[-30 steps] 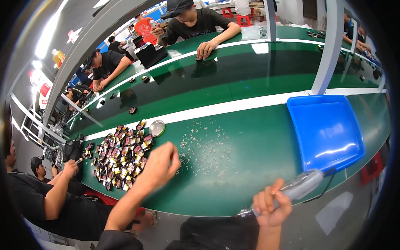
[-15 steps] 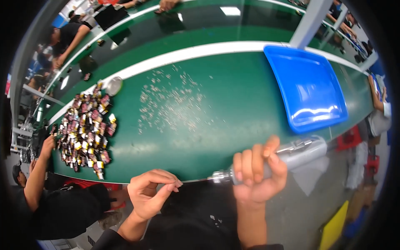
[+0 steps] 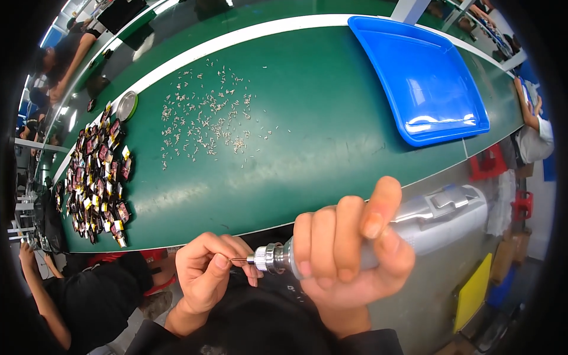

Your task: Assembling small electronic components using an electric screwdriver on a factory assembly line.

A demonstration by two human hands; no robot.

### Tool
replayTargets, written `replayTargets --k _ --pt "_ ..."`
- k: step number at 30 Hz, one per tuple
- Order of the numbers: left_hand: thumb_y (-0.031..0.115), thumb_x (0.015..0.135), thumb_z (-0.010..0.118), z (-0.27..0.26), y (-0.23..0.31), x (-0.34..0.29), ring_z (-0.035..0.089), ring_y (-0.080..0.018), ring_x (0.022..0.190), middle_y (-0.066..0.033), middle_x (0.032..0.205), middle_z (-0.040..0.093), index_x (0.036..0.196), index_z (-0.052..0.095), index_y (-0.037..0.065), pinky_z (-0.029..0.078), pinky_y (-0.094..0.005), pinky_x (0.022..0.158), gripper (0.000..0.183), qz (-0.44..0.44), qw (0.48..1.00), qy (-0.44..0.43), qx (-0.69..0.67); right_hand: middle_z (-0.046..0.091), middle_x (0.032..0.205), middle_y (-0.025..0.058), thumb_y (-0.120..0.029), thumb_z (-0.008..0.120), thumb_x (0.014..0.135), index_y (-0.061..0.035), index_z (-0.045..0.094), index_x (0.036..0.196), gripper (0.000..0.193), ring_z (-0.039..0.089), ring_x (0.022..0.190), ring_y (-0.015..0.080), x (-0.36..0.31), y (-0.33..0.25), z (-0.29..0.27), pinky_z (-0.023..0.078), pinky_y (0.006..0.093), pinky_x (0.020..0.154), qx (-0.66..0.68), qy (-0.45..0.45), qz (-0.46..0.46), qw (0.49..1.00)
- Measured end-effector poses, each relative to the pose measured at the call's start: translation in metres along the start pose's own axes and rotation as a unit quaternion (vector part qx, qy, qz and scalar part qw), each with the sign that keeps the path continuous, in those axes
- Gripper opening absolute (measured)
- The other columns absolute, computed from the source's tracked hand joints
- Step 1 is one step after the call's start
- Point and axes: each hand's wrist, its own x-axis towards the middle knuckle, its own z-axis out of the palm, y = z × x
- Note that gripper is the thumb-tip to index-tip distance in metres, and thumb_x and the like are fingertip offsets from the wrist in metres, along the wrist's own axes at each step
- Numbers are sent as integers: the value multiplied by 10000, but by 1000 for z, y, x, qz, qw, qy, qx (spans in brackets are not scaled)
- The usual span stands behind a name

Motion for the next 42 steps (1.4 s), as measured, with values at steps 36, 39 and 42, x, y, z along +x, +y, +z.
replayTargets --k 36,39,42 --pt "126 826 619 -266 260 140 662 -302 824 -179 853 667 1052 567 -33 502 -377 740 281 123 510 330 785 309 513 -18 -128 451 912 -69 425 875 75 310 402 86 33 22 -39 320 243 431 -20 183 -23 983" --pt "263 716 712 -373 300 140 623 -388 958 -230 967 651 1057 569 -27 481 -444 829 470 5 452 351 820 312 504 -15 -145 470 902 -77 405 856 105 305 386 88 34 26 -43 318 251 410 -22 180 -25 983" --pt "249 676 716 -424 284 156 597 -411 1007 -261 1011 633 1072 564 -27 473 -432 864 506 -24 469 362 805 335 481 -8 -155 473 890 -78 404 861 107 316 362 92 34 23 -46 335 251 391 -37 148 2 988"
